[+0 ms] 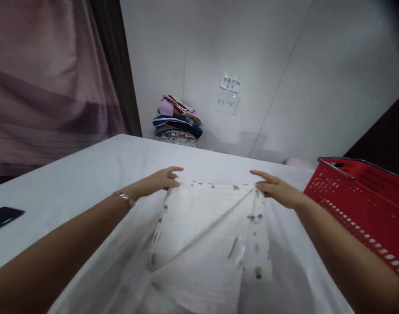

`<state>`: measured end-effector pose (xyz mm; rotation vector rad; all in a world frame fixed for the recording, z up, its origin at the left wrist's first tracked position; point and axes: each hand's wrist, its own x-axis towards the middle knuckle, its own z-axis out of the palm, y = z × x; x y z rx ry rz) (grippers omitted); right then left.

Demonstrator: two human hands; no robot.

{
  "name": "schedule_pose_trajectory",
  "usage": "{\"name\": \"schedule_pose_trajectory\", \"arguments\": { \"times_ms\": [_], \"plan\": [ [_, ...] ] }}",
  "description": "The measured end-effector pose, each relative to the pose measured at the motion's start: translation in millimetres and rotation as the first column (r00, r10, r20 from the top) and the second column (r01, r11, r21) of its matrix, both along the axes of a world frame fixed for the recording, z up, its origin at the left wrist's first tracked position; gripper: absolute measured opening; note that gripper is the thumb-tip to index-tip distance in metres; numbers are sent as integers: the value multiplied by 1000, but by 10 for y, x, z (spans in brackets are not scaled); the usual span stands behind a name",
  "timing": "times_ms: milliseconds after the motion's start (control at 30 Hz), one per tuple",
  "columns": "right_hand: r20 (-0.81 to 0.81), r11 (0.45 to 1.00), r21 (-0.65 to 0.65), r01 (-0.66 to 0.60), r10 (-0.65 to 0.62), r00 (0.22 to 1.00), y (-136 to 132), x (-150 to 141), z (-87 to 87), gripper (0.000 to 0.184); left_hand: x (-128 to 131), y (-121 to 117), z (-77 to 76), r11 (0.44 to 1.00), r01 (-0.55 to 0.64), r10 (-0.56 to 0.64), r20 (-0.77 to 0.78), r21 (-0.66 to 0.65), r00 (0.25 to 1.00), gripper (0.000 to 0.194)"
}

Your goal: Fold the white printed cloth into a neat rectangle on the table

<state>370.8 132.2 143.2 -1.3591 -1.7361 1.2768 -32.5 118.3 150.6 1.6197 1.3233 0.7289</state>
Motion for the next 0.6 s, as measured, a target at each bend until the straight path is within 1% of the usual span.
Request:
{"name": "schedule_pose_trajectory", "arguments": {
  "times_ms": [67, 100, 133, 167, 200, 267, 333, 400, 467, 533, 600],
  "plan": [
    [44, 991, -118, 71, -66, 997, 343, -122, -406, 65, 117, 303, -350, 998, -41, 32, -166, -54, 986, 65],
    [82, 980, -158, 117, -105, 991, 463, -190, -584, 64, 159, 444, -542, 996, -73, 57, -250, -55, 966, 63],
    [124, 972, -179, 154, -133, 983, 547, -249, -735, 63, 188, 568, -729, 996, -86, 78, -313, -12, 947, 60],
    [156, 965, -197, 174, -145, 977, 599, -290, -856, 62, 204, 668, -898, 994, -96, 106, -353, 47, 930, 56],
    [175, 961, -204, 186, -151, 973, 625, -310, -949, 62, 207, 742, -1042, 993, -81, 106, -389, 81, 915, 54],
    [169, 963, -204, 175, -142, 975, 627, -291, -1066, 60, 185, 811, -1239, 988, -35, 99, -441, 150, 892, 49],
    [139, 971, -182, 153, -129, 982, 604, -225, -1129, 59, 150, 801, -1326, 978, 17, 86, -479, 208, 873, 46],
    [137, 981, -131, 140, -122, 983, 578, -165, -1173, 56, 123, 762, -1338, 959, 55, 100, -515, 277, 852, 46],
    [177, 989, -39, 139, -130, 976, 549, -146, -1213, 52, 116, 725, -1305, 926, 79, 151, -552, 370, 820, 46],
    [221, 985, 98, 143, -162, 962, 505, -169, -1253, 48, 135, 668, -1242, 872, 105, 216, -568, 479, 794, 44],
    [226, 960, 225, 165, -216, 950, 444, -216, -1298, 45, 186, 535, -1160, 811, 155, 226, -547, 564, 806, 39]
  ]
}}
